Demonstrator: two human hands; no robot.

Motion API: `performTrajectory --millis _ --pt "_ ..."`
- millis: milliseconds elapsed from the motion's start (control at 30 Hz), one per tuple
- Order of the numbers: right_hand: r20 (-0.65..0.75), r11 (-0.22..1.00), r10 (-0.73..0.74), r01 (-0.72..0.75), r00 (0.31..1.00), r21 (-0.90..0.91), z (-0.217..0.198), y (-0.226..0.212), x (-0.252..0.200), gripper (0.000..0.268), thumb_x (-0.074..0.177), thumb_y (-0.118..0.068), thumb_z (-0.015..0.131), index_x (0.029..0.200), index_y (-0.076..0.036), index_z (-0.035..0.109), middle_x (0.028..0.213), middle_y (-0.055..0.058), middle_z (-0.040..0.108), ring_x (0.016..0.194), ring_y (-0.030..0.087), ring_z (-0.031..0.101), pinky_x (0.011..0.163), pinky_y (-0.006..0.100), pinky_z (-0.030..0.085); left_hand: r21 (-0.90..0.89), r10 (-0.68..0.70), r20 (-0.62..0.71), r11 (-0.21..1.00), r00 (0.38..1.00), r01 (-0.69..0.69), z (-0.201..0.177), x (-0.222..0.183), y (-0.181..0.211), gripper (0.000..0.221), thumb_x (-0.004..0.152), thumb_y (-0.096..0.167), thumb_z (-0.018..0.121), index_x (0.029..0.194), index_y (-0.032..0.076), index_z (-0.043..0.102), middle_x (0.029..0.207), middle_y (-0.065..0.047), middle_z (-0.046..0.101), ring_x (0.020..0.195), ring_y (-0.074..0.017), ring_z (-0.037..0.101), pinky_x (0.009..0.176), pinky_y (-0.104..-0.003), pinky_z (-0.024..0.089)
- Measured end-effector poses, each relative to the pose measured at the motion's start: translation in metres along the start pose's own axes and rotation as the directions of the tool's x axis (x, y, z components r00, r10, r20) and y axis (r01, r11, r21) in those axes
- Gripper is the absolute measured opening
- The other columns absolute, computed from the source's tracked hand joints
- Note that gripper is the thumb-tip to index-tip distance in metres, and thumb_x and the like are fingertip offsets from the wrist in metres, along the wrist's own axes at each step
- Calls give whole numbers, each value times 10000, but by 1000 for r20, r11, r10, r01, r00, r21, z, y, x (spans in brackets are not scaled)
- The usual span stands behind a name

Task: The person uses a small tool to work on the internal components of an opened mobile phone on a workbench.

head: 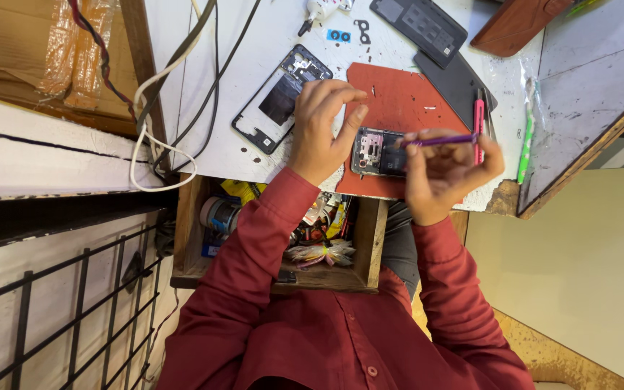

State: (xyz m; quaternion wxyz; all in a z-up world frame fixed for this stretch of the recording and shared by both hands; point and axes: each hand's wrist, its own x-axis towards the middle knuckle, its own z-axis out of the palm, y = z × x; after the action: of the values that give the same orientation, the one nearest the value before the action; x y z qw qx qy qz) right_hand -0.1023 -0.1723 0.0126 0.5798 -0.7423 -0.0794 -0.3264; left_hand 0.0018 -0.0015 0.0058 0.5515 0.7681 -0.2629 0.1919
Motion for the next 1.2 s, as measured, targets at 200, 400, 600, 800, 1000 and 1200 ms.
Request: performTrajectory --millis 200,400,600,800,1000,1200 --pt "99 987 -140 147 985 -66 0 9 -21 767 991 169 646 1466 -253 215 1203 244 618 955 271 708 873 378 632 -16 -15 -20 1000 1000 15 0 -1 0 156 1038 229 660 1074 83 703 1099 -52 668 1098 -261 569 992 -399 452" --pt "150 987 -107 124 983 -104 -1 10 -28 763 979 164 667 1447 -242 221 1190 237 621 957 266 719 822 354 647 -31 -42 -47 999 998 40 -1 0 1 142 1056 200 638 1042 74 702 1054 -48 673 1068 -262 576 975 -393 459" --pt "170 986 -101 121 980 -116 -1 13 -29 767 968 156 684 1441 -233 223 1173 237 627 1001 277 723 808 348 646 -42 -52 -57 998 997 50 0 0 0 150 1062 201 632 1040 69 701 1043 -51 667 1064 -263 571 962 -386 465" --pt "220 986 -114 137 969 -91 -1 12 -25 749 966 160 671 1437 -217 227 1173 243 631 987 277 722 807 348 632 -47 -54 -48 998 997 52 0 -1 -1 153 1062 200 628 1037 67 699 1037 -50 668 1055 -258 570 950 -382 469" --pt "383 967 -145 213 912 -141 -6 -9 -6 611 962 171 648 1334 -152 287 1176 234 630 1030 314 705 835 366 611 -2 -54 -53 999 997 54 3 -3 -4 107 1036 157 656 1041 60 701 1053 -55 660 1073 -267 561 969 -390 466" --pt "318 928 7 112 948 -355 -7 -37 4 535 902 105 775 1165 -43 333 1123 237 639 983 274 701 816 355 574 222 -5 38 975 999 -4 12 -3 -5 70 879 80 718 949 79 723 1038 -68 629 1067 -274 542 938 -421 446"
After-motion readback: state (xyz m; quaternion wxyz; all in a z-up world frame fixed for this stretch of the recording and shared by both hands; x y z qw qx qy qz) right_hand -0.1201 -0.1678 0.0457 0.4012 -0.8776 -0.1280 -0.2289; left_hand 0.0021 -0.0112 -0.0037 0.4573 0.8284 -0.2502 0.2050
